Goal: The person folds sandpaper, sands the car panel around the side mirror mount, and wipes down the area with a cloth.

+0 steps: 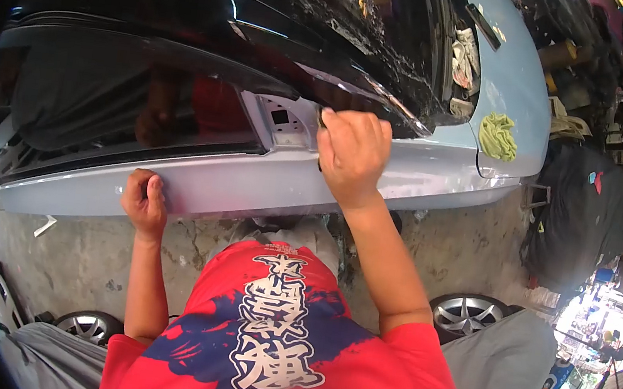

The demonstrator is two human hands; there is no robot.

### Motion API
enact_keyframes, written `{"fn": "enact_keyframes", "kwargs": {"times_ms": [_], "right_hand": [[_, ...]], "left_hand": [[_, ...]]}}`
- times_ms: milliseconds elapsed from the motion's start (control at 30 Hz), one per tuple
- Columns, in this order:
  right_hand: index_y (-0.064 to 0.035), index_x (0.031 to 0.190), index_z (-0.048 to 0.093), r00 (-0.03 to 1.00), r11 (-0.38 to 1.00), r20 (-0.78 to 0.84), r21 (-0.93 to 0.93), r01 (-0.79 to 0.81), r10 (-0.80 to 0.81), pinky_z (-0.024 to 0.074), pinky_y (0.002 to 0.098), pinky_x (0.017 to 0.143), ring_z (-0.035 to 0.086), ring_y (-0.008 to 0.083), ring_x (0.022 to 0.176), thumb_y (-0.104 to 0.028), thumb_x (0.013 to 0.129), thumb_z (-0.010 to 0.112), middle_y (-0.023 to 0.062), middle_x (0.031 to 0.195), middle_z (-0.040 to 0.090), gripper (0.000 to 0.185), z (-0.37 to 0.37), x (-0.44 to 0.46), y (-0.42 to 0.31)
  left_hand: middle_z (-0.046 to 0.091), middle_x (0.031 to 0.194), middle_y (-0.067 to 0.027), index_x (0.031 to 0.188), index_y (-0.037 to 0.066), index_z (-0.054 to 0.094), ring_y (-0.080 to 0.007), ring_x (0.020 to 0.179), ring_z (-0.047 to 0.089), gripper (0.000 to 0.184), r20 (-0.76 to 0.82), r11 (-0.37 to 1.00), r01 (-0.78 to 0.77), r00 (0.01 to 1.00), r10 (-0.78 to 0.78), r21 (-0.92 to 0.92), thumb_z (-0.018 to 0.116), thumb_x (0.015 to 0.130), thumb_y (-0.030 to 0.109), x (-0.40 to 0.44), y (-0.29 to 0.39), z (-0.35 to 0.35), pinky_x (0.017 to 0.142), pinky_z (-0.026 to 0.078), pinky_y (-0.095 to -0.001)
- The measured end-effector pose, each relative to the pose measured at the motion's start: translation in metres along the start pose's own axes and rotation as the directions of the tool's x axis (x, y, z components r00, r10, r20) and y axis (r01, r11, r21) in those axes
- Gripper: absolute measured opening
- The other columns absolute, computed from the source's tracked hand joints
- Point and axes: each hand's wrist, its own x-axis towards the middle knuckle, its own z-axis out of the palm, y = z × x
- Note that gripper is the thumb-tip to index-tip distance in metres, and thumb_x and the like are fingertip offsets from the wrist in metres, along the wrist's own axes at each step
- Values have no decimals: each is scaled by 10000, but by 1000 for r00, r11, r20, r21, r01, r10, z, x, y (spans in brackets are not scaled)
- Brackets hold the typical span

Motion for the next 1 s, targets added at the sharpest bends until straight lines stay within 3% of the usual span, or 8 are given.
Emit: {"fn": "enact_keyframes", "kwargs": {"times_ms": [100,233,367,500,600,700,1000], "right_hand": [[-74,1041,709,999,1000,42,-19,-3,3,410,390,707,617,238,772,25,715,779,38,885,664,348,-4,-7,4],[-70,999,713,1000,1000,-21,15,16,-16,408,391,701,616,241,773,25,710,774,46,883,663,310,2,8,-2],[-65,1032,699,999,1000,54,-20,10,-8,407,386,700,611,240,775,26,720,768,41,887,659,331,-3,-10,6],[-60,1000,710,999,999,-21,-2,34,-34,409,392,700,617,246,777,27,714,760,48,881,660,303,3,9,-2],[-64,1038,701,999,1000,35,-13,1,-1,406,388,695,612,239,773,26,713,772,41,879,654,344,-2,-8,4],[-61,1014,708,999,1000,19,11,27,-27,406,391,694,612,242,771,26,710,770,47,882,656,322,-2,7,1],[-65,1010,707,999,999,26,34,37,-38,400,394,690,605,241,755,23,702,774,43,876,652,327,-2,10,1]], "left_hand": [[580,788,-30,954,12,597,-64,587,479,102,-3,1000,11,1000,-11,-7,599,1046,56,-1,-2,1,538,374,-220],[573,781,-25,948,11,599,-62,583,473,102,8,1000,2,1000,-1,-31,604,1043,51,-1,1,1,538,371,-221],[568,779,-22,944,12,600,-60,581,469,103,-18,999,8,1000,-9,-36,610,1040,50,1,0,3,537,369,-220],[565,778,-20,942,13,599,-60,575,462,104,-7,1000,-27,1000,27,-12,610,1038,51,3,3,2,532,365,-222],[616,807,-88,926,9,602,-188,678,561,77,8,994,94,996,-94,-53,656,981,9,-2,2,-1,635,459,-289],[569,780,-24,943,12,597,-64,580,463,107,-3,1000,-10,1000,10,-18,602,1041,55,1,1,2,528,365,-225],[574,796,-38,944,13,594,-81,598,465,114,-15,999,-20,1000,20,-35,596,1046,63,2,3,4,531,371,-237]]}}
